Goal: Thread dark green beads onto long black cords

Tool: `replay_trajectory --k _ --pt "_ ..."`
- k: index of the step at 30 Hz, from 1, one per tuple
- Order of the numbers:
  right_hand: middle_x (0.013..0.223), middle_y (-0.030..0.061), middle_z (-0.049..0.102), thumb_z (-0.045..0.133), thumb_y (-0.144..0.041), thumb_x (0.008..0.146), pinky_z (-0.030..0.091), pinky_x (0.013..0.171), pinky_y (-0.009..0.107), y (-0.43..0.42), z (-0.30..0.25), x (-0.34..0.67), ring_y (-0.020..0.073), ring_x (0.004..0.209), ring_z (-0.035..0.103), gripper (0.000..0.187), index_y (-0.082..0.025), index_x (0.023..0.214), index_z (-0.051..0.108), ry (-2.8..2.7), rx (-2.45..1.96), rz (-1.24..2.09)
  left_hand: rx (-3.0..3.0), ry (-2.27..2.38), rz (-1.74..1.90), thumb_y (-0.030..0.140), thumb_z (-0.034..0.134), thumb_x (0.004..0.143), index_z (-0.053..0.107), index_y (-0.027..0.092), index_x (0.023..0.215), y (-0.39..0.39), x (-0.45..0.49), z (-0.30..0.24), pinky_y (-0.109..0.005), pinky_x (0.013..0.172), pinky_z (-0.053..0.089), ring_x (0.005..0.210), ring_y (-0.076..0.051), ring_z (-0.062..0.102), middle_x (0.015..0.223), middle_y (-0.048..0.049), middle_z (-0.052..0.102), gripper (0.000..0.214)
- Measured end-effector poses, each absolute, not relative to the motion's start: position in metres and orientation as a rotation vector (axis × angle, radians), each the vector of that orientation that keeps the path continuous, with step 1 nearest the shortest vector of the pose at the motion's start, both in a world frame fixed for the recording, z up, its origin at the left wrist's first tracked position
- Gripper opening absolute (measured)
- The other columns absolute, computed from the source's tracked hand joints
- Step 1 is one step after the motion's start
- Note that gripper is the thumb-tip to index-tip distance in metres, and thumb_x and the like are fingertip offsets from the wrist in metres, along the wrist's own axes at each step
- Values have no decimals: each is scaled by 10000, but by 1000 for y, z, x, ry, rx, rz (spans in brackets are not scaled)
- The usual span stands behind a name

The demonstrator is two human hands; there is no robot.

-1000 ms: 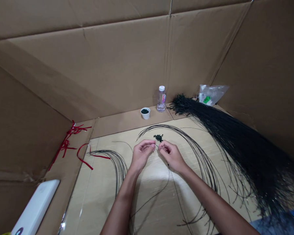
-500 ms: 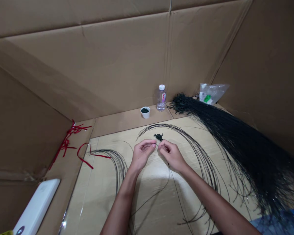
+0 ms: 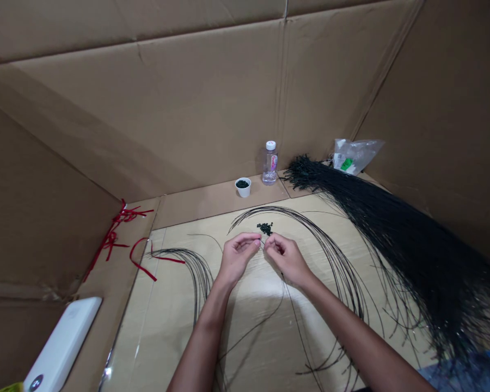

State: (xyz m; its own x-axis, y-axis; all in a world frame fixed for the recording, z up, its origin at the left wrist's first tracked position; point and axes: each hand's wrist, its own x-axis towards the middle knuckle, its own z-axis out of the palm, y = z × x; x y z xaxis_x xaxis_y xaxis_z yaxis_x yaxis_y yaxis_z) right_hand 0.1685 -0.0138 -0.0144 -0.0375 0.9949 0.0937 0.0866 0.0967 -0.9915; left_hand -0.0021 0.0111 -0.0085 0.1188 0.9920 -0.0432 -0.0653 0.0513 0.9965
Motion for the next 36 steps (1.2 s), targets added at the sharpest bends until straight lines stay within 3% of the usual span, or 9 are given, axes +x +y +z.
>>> replay_trajectory --k 17,36 --pt "640 -46 519 606 -276 858 345 578 264 -14 -14 169 138 587 449 101 -213 781 623 -1351 -1186 1130 1184 1105 1121 371 910 778 873 218 986 11 -3 -10 -385 975 601 1039 -258 770 1094 -115 837 261" --pt "669 -30 533 605 -284 859 346 578 261 -12 -17 170 144 614 456 109 -212 779 624 -1295 -1186 1146 1173 1069 1109 367 933 764 875 208 966 11 -3 -11 -320 920 595 989 -223 770 1073 -110 837 263"
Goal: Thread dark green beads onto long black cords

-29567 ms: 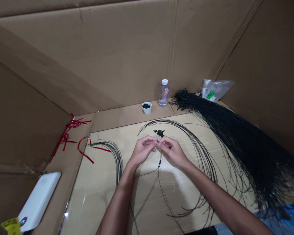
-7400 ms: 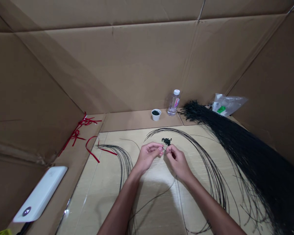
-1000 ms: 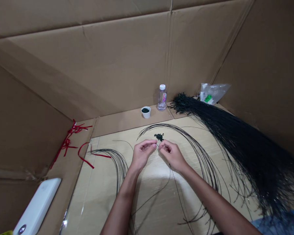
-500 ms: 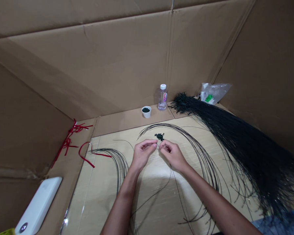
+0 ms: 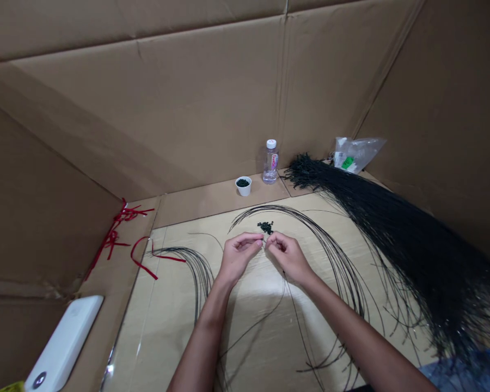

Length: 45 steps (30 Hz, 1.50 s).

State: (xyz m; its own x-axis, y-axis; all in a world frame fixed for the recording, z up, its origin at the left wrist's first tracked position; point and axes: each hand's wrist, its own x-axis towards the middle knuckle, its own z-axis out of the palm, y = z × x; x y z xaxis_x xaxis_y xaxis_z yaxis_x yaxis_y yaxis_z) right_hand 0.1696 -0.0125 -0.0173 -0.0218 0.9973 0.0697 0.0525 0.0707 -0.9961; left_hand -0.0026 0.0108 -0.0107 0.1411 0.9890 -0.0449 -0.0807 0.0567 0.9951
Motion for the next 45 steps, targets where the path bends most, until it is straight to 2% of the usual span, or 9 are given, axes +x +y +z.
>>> replay_trajectory --k 10,20,34,45 --pt "672 -30 529 607 -263 877 339 576 262 -13 -18 170 139 614 450 105 -207 790 620 -1326 -1154 1140 1129 1073 1103 401 963 717 871 192 955 11 -1 -7 -378 960 605 988 -255 785 1058 -131 842 329" --pt "673 -32 527 607 -276 871 329 574 269 -13 -18 169 136 606 445 104 -210 792 624 -1323 -1185 1130 1137 1056 1101 379 949 745 870 198 962 11 -2 -10 -344 941 604 980 -233 785 1057 -121 843 294" --pt "666 -36 519 610 -290 878 335 585 268 -13 -15 170 140 612 444 129 -213 774 608 -1334 -1175 1136 1141 1055 1087 433 950 733 866 191 962 10 -2 -5 -396 972 614 982 -256 788 1064 -130 842 343" --pt "657 -41 524 611 -289 863 328 584 263 -13 -14 170 138 605 445 125 -212 765 609 -1351 -1184 1121 1132 1030 1086 410 946 754 863 181 968 11 -3 -9 -345 884 624 901 -215 773 1018 -115 840 324"
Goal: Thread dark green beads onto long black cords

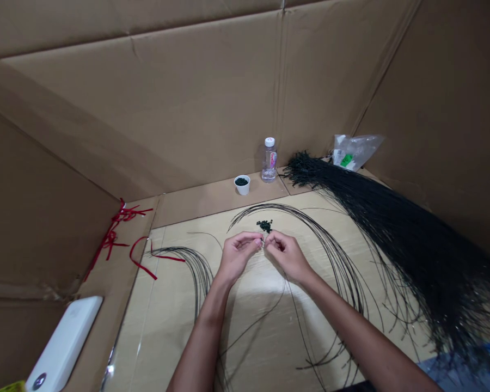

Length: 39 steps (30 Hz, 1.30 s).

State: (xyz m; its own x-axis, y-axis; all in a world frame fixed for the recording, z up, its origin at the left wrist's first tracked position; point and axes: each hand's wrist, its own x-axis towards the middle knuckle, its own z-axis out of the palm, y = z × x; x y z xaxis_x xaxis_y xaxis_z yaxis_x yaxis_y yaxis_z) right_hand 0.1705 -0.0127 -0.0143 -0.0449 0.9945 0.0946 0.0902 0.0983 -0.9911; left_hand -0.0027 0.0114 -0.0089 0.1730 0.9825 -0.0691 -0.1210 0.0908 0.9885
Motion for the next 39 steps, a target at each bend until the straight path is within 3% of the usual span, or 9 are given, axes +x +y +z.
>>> replay_trajectory --k 13,24,28,39 --pt "646 -50 497 630 -306 875 320 580 261 -13 -14 170 133 598 416 148 -210 763 613 -1343 -1173 1122 1139 1044 1070 408 956 740 861 178 957 10 -3 -7 -335 865 622 891 -216 771 1000 -113 838 330" --pt "677 -30 537 627 -331 931 341 570 264 -15 -14 170 143 604 440 175 -213 802 629 -1372 -1170 1089 1171 1021 1057 372 958 744 832 183 1087 11 -4 -5 -326 924 597 948 -213 761 1010 -100 823 411" --pt "677 -33 540 614 -315 938 343 571 266 -15 -13 171 144 599 450 161 -218 810 629 -1392 -1168 1084 1167 1030 1078 408 918 792 831 183 1055 11 -4 -5 -298 864 586 914 -199 749 985 -93 810 357" --pt "669 -31 538 639 -342 943 349 575 270 -16 -12 170 147 607 449 171 -211 836 655 -1423 -1149 1095 1096 1045 1159 348 936 737 731 190 1048 12 -2 -6 -273 788 542 782 -155 697 851 -29 766 404"
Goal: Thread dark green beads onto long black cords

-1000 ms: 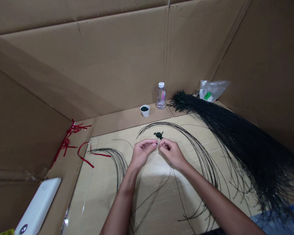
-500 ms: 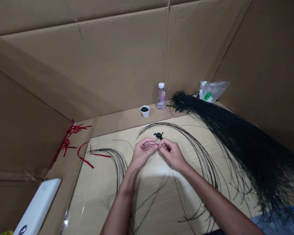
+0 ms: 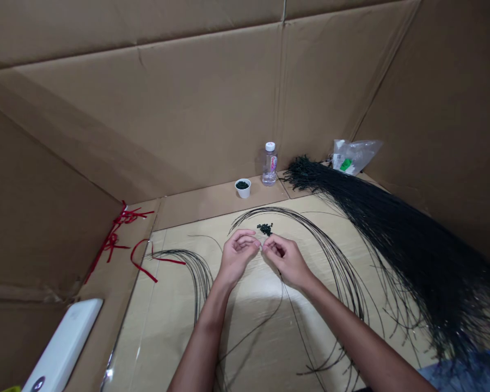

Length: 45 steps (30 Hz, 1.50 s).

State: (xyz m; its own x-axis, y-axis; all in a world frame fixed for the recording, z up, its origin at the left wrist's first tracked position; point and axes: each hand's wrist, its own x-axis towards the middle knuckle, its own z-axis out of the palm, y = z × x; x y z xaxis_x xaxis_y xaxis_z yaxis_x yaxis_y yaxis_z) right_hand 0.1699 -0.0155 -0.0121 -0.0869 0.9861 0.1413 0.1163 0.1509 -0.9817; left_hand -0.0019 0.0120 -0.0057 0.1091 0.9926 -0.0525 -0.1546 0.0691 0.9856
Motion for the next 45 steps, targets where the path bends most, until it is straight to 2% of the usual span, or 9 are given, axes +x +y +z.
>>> replay_trajectory --k 7,13,16,22,27,33,37,40,45 --pt "621 -45 503 630 -187 842 322 568 267 -19 -3 178 138 586 426 102 -212 744 636 -1649 -1083 1185 958 1077 1292 371 920 740 657 215 1087 17 -4 -11 -243 705 500 721 -119 640 849 6 729 463" --pt "684 -34 542 646 -285 934 366 603 269 -17 -4 176 153 635 483 127 -218 829 625 -1571 -1106 1127 1025 1068 1251 350 927 730 706 200 1015 15 -4 -9 -255 743 523 755 -139 676 833 -9 745 390" --pt "689 -31 545 627 -345 972 346 584 269 -14 -10 172 153 624 468 159 -218 877 646 -1494 -1141 1101 1074 1060 1206 335 929 734 721 194 1008 14 -2 -8 -266 783 534 785 -152 697 843 -25 765 371" --pt "724 -20 567 615 -287 896 352 597 265 -10 -17 169 146 636 470 108 -215 816 625 -1296 -1197 1080 1240 1224 1187 381 826 840 771 172 1014 28 4 -14 -271 661 500 665 -153 641 800 -41 743 277" --pt "707 -24 538 615 -298 862 331 582 263 -6 -21 168 138 622 440 110 -206 801 626 -1230 -1184 1101 1710 1464 1235 197 779 820 795 192 886 50 11 -17 -303 693 476 677 -184 627 797 -50 725 69" --pt "690 -28 525 619 -293 846 322 577 258 -3 -21 166 134 618 438 106 -201 795 629 -1200 -1158 1112 2017 1600 1065 105 692 860 788 198 827 58 15 -11 -335 746 483 742 -210 664 853 -70 763 137" --pt "693 -26 528 619 -282 852 311 570 258 -3 -22 166 135 620 430 98 -203 795 629 -1199 -1147 1124 1864 1565 1081 143 684 874 771 191 819 44 15 -8 -320 708 511 691 -190 676 818 -59 767 114" --pt "686 -28 530 618 -283 862 306 563 256 -3 -25 166 135 613 424 100 -206 799 627 -1206 -1136 1141 1501 1363 1154 195 732 827 750 186 843 29 16 -8 -296 663 542 670 -179 685 779 -40 753 25" --pt "683 -32 526 609 -295 877 305 557 254 -5 -26 167 130 596 415 123 -207 791 616 -1215 -1097 1162 1026 1085 1178 218 818 755 766 159 921 11 14 -9 -263 660 561 669 -148 680 816 -49 772 183"
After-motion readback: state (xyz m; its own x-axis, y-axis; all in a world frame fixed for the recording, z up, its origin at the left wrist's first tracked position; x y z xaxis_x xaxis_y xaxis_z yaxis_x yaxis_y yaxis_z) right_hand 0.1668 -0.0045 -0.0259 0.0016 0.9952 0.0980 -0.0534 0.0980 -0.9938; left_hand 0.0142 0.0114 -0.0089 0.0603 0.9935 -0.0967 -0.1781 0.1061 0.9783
